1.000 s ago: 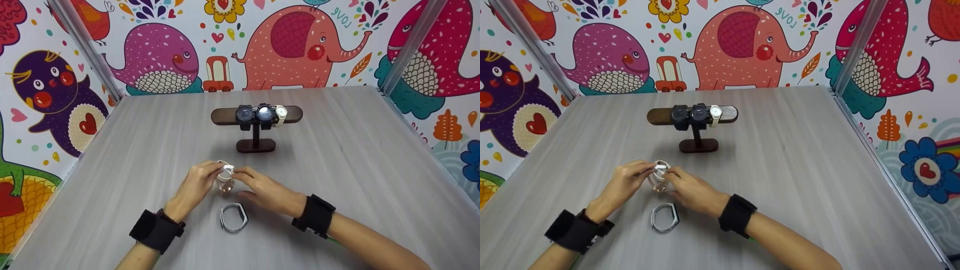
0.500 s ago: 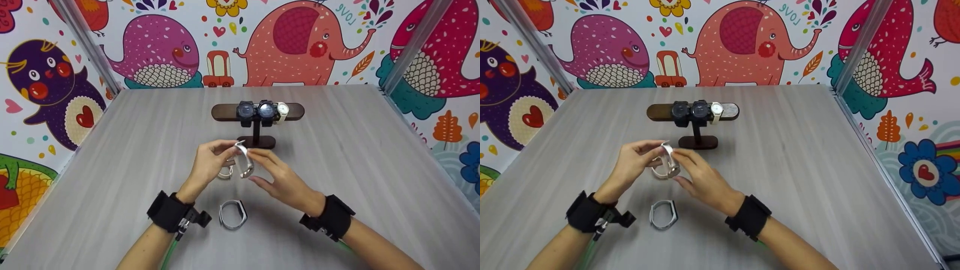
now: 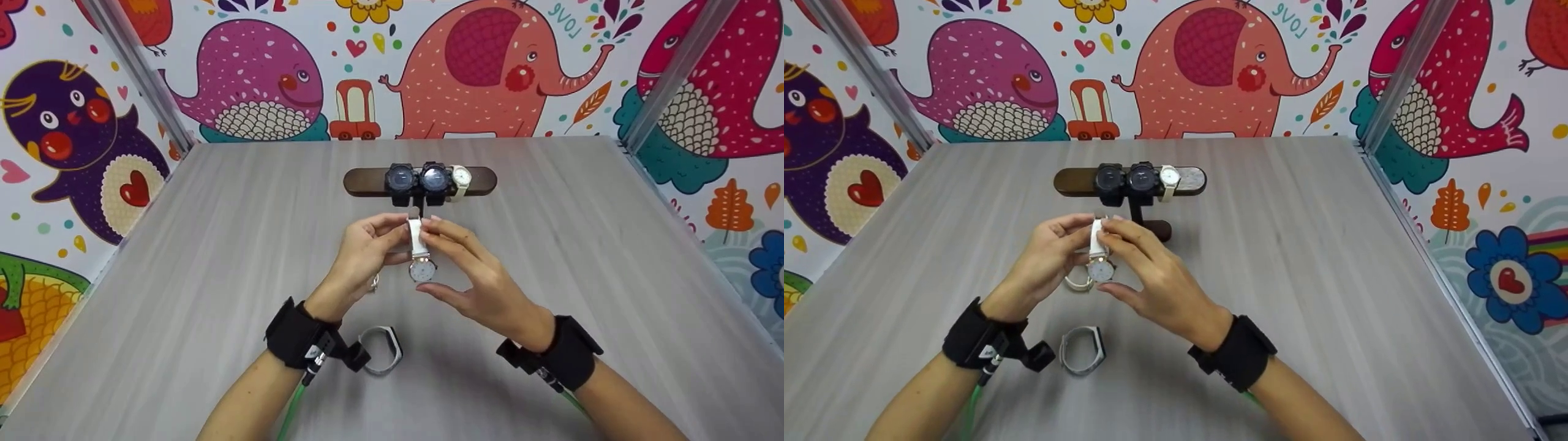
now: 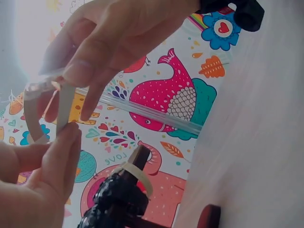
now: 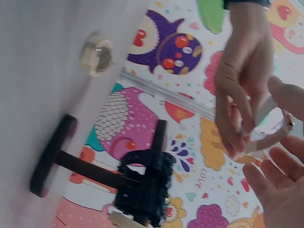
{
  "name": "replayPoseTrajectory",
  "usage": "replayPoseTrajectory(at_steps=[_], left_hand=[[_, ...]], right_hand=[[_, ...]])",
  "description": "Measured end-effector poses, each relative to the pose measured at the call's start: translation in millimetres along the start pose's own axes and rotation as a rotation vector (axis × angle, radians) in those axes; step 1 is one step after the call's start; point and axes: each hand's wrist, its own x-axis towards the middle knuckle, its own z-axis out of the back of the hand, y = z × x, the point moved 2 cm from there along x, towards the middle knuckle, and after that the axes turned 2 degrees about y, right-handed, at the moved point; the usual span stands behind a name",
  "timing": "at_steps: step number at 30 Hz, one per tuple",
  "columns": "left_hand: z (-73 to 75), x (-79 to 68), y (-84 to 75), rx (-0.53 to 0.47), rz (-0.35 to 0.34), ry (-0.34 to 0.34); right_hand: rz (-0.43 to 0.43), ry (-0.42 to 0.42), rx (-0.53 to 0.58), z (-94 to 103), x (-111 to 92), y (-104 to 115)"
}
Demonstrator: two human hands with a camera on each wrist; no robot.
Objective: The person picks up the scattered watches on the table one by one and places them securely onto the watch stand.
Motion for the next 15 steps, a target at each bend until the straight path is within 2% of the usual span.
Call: replayPoseTrajectory(at_steps=[7, 12, 15], left_hand=[[-6.6, -2.4, -0.1, 0.0, 0.032, 0.037], [-8.2, -3.8, 3.3, 0.048, 0.044, 0.055], [-8.6, -5.2, 5.7, 0.055, 0.047, 0.077]], right_hand=[[0.077, 0.006, 0.003, 12.7, 6.3, 6.6], [0.156, -0.006, -0.002, 13.7, 8.1, 7.4], [0.163, -0.006, 0.005, 13.1, 7.6, 6.3]])
